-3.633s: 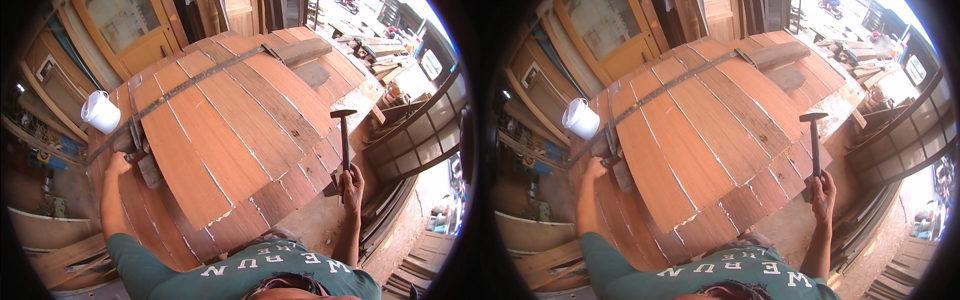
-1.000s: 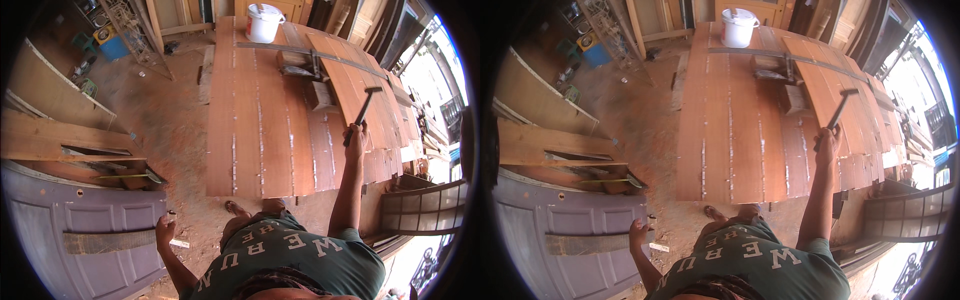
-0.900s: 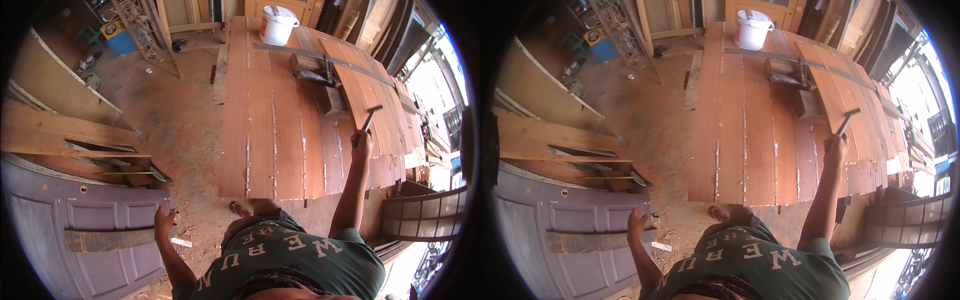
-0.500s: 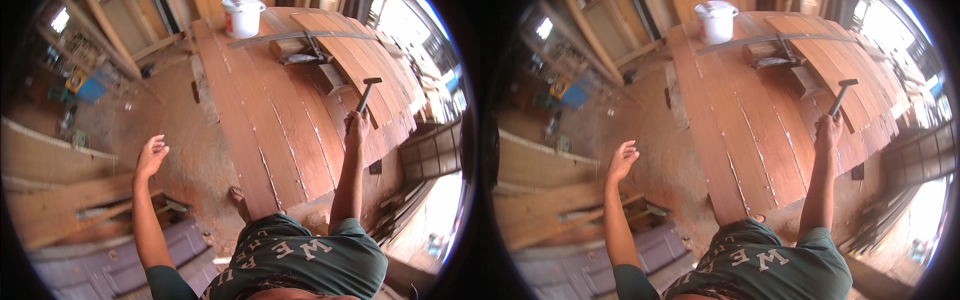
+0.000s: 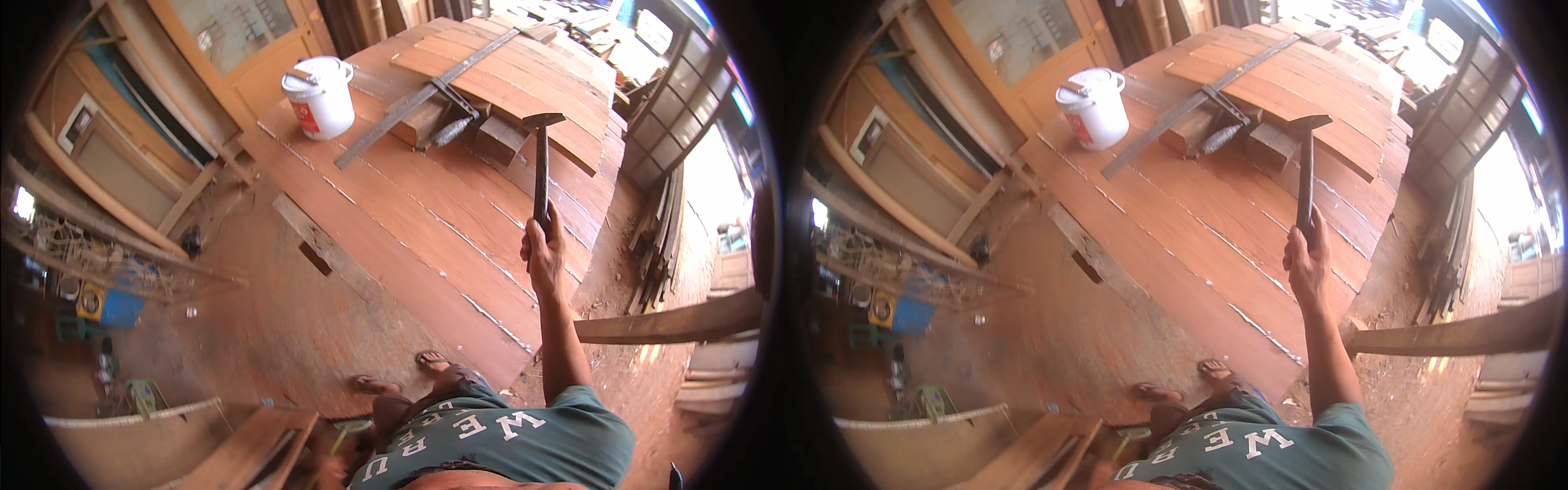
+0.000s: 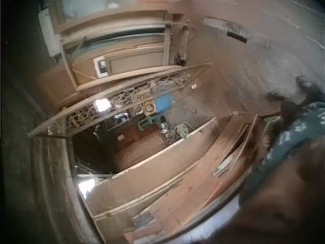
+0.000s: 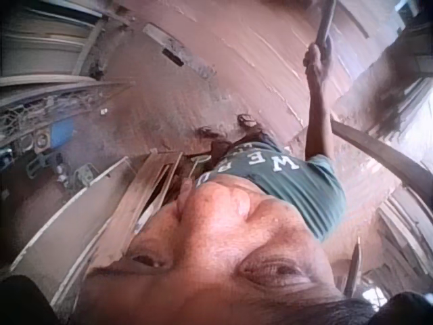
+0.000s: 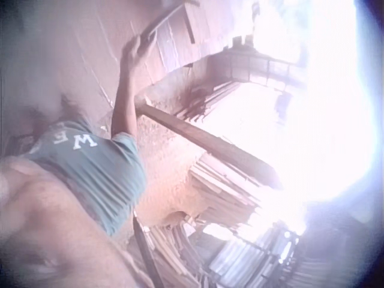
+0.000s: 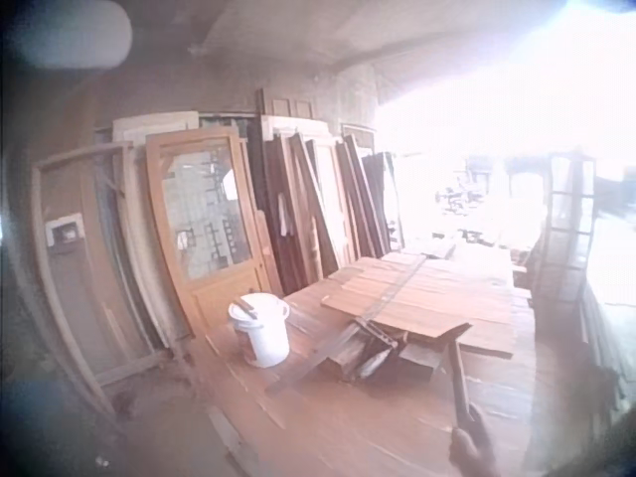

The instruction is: The person uses a hammer to tap wooden planks together on a workbench. They adjust the position of the planks and use a metal bar to align them while hammering. The person also briefly touches their arm during the process.

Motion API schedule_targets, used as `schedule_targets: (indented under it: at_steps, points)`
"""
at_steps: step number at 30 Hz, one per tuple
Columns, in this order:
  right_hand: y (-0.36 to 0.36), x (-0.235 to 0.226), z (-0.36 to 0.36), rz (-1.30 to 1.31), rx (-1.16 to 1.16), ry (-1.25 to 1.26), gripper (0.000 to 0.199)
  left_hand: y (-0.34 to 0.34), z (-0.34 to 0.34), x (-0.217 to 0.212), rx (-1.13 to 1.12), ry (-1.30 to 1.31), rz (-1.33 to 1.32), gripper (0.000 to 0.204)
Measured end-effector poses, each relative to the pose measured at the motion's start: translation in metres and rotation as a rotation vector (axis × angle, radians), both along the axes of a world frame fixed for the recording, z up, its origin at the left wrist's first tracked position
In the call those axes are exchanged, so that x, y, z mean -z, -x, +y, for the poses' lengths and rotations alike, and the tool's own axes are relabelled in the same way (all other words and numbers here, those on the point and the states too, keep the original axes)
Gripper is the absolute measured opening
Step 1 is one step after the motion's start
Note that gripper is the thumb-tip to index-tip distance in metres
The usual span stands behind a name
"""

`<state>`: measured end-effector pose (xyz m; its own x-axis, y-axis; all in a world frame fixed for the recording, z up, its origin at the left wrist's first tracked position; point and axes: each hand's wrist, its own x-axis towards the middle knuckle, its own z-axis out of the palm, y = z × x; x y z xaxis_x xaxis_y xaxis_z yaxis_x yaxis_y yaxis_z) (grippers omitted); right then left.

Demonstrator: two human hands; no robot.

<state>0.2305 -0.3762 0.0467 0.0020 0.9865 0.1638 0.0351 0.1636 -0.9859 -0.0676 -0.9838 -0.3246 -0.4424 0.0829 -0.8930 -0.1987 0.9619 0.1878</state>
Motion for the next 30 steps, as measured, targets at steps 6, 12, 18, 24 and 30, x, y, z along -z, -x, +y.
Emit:
schedule_targets:
  at_steps: [6, 12, 18, 24, 30]
  points:
    - [0.107, 0.011, -0.056, 0.198, -0.023, 0.199, 0.028, 0.066, 0.028, 0.008, -0.153, -0.17, -0.089, 0.026]
    - [0.288, 0.003, -0.099, 0.44, -0.006, 0.327, 0.021, 0.259, -0.055, 0.045, -0.312, -0.164, 0.193, 0.031]
    - [0.404, -0.002, -0.109, 0.244, -0.03, 0.173, 0.023, 0.475, 0.132, -0.093, -0.298, -0.253, 0.236, 0.05]
    - [0.524, 0.021, -0.069, 0.099, -0.11, 0.087, 0.011, 0.624, 0.309, -0.14, -0.029, -0.547, 0.186, 0.05]
    - [0.675, 0.05, -0.005, 0.273, -0.237, 0.488, 0.009, 0.725, 0.439, -0.153, 0.03, -0.402, 0.153, 0.047]
